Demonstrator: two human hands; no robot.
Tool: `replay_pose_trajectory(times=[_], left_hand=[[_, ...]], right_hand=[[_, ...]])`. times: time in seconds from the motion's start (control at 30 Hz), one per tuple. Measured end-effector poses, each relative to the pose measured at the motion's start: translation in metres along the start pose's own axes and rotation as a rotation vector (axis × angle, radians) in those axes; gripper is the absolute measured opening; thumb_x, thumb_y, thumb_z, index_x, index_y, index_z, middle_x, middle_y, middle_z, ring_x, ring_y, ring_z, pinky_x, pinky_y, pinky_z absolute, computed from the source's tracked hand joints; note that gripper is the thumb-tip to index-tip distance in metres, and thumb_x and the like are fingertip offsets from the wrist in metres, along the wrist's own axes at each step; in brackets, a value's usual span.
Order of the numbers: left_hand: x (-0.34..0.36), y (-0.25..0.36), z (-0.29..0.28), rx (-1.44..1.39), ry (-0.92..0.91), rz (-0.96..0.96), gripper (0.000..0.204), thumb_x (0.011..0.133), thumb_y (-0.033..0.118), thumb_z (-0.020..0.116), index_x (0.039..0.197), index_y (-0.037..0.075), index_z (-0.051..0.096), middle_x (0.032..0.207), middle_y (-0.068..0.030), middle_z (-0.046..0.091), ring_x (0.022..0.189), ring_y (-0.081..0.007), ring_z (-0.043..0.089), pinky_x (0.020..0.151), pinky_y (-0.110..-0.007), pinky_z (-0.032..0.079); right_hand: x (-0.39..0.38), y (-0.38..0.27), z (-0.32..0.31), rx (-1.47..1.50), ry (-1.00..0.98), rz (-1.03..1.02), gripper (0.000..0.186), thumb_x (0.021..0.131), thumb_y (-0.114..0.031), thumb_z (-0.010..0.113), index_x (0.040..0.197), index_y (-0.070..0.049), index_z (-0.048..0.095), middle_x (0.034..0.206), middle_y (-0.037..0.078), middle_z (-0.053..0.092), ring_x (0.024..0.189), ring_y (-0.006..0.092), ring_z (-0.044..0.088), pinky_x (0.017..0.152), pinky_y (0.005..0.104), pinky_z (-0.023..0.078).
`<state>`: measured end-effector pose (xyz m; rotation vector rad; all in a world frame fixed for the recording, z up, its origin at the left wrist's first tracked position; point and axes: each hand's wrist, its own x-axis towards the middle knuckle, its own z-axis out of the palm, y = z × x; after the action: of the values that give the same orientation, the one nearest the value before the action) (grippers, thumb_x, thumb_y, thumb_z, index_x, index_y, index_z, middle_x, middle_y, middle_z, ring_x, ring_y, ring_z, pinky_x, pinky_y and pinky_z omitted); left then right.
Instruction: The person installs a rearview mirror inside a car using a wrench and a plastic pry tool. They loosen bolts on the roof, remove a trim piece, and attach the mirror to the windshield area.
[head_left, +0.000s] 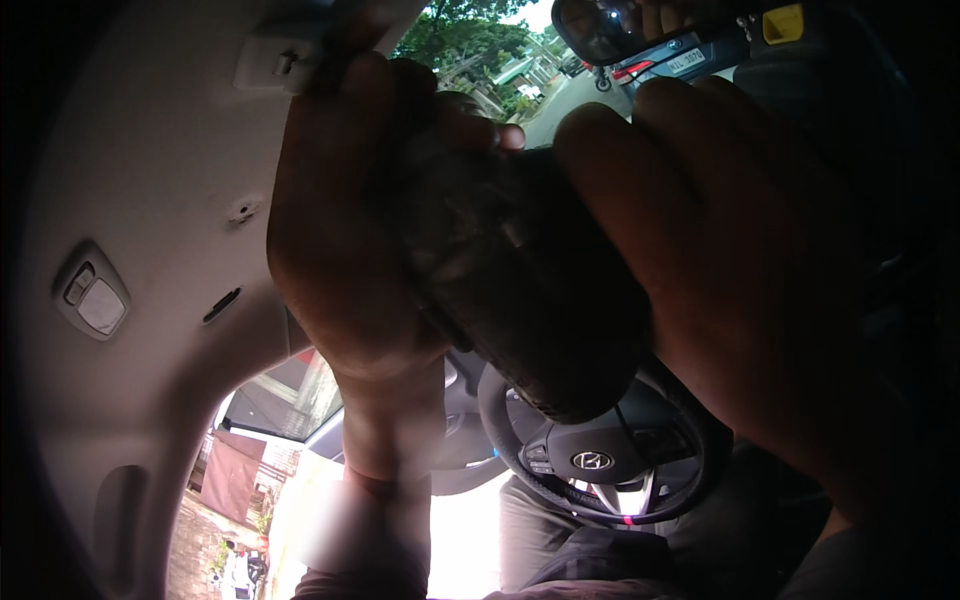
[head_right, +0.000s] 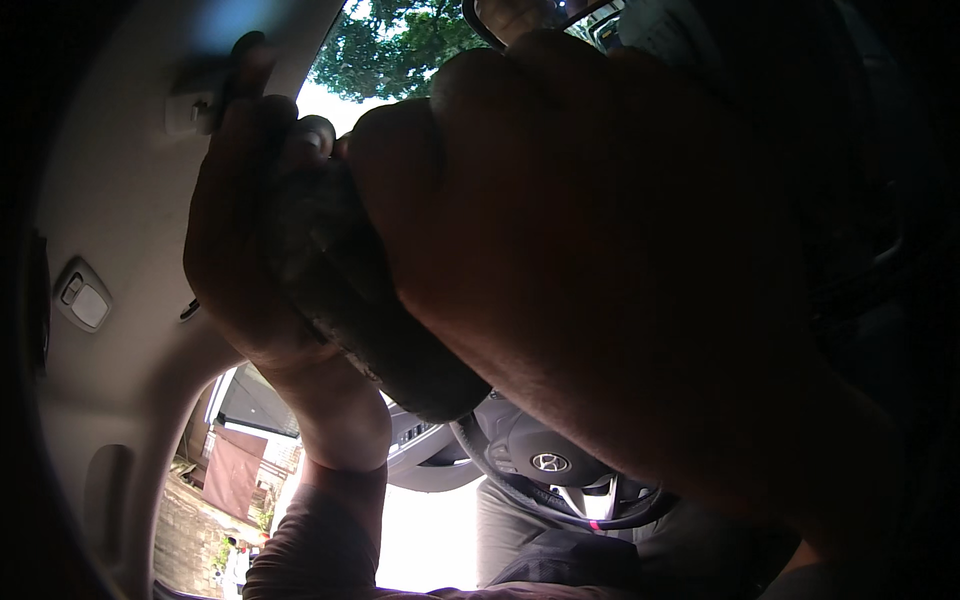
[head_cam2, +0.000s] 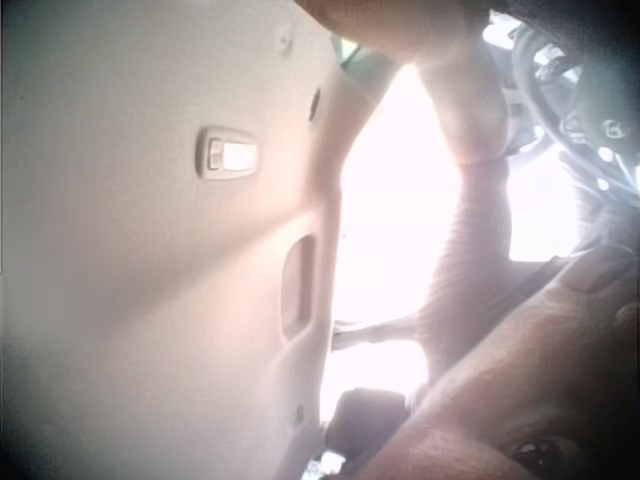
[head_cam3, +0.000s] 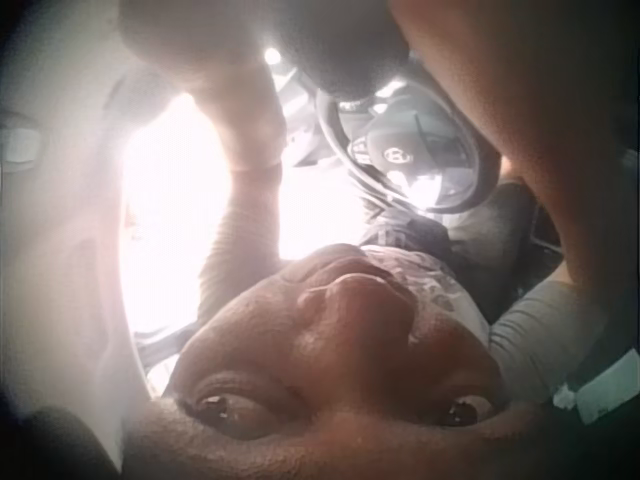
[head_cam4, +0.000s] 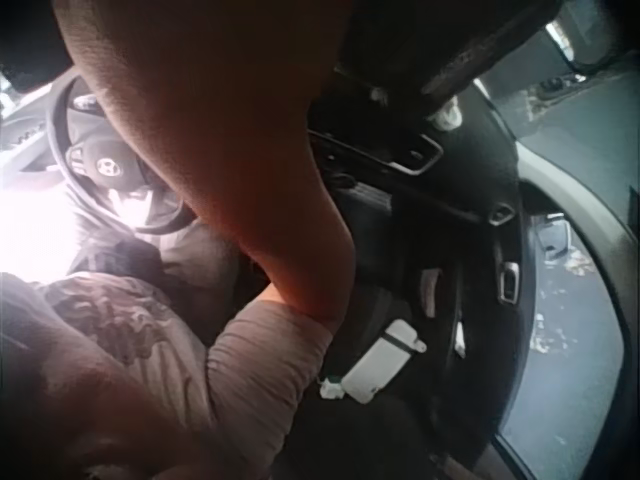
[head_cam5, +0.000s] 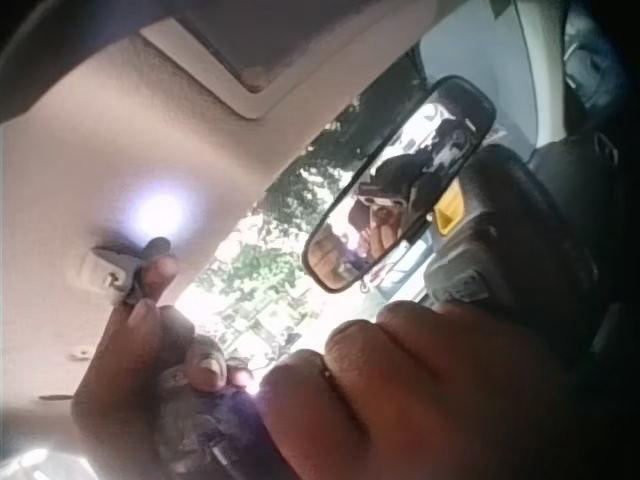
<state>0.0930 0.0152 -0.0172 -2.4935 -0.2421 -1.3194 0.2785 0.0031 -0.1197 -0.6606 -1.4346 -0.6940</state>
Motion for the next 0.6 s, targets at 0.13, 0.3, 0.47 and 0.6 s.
replay_pose_trajectory(times=[0.13, 0.3, 0.47, 0.6], left_hand=[[0.002, 0.015, 0.004, -0.357, 0.050, -0.284, 0.052, 0.098, 0.019, 0.071, 0.136, -0.015, 0.060, 0.111, -0.0150, 0.068, 0.092, -0.0213, 0.068, 0.082, -0.031, 0.058], [0.006, 0.038, 0.012, -0.443, 0.104, -0.442, 0.049, 0.107, 0.020, 0.059, 0.141, -0.013, 0.055, 0.111, -0.0176, 0.067, 0.093, -0.0218, 0.067, 0.083, -0.032, 0.059], [0.006, 0.020, -0.003, 0.021, -0.054, -0.221, 0.050, 0.108, 0.016, 0.056, 0.148, -0.012, 0.047, 0.121, -0.0202, 0.064, 0.092, -0.0217, 0.070, 0.080, -0.037, 0.064], [0.007, 0.019, -0.015, 0.131, -0.161, -0.117, 0.052, 0.107, 0.017, 0.058, 0.146, -0.015, 0.047, 0.130, -0.0206, 0.059, 0.096, -0.0199, 0.068, 0.086, -0.038, 0.063]], right_hand=[[-0.001, 0.001, 0.000, 0.007, 0.001, 0.007, 0.036, 0.081, -0.009, 0.076, 0.116, -0.007, 0.066, 0.102, 0.015, 0.065, 0.093, 0.0347, 0.068, 0.079, 0.0437, 0.056], [-0.001, -0.001, -0.001, 0.055, 0.010, 0.022, 0.034, 0.082, -0.010, 0.075, 0.114, -0.007, 0.066, 0.099, 0.015, 0.065, 0.091, 0.0337, 0.069, 0.077, 0.0433, 0.056], [-0.001, 0.002, 0.000, 0.090, 0.012, 0.044, 0.031, 0.082, -0.011, 0.075, 0.112, -0.007, 0.066, 0.096, 0.014, 0.065, 0.089, 0.0327, 0.069, 0.076, 0.0428, 0.056], [-0.003, 0.001, 0.006, 0.141, 0.019, 0.051, 0.029, 0.082, -0.012, 0.075, 0.110, -0.007, 0.066, 0.093, 0.013, 0.065, 0.087, 0.0319, 0.069, 0.074, 0.0425, 0.056]])
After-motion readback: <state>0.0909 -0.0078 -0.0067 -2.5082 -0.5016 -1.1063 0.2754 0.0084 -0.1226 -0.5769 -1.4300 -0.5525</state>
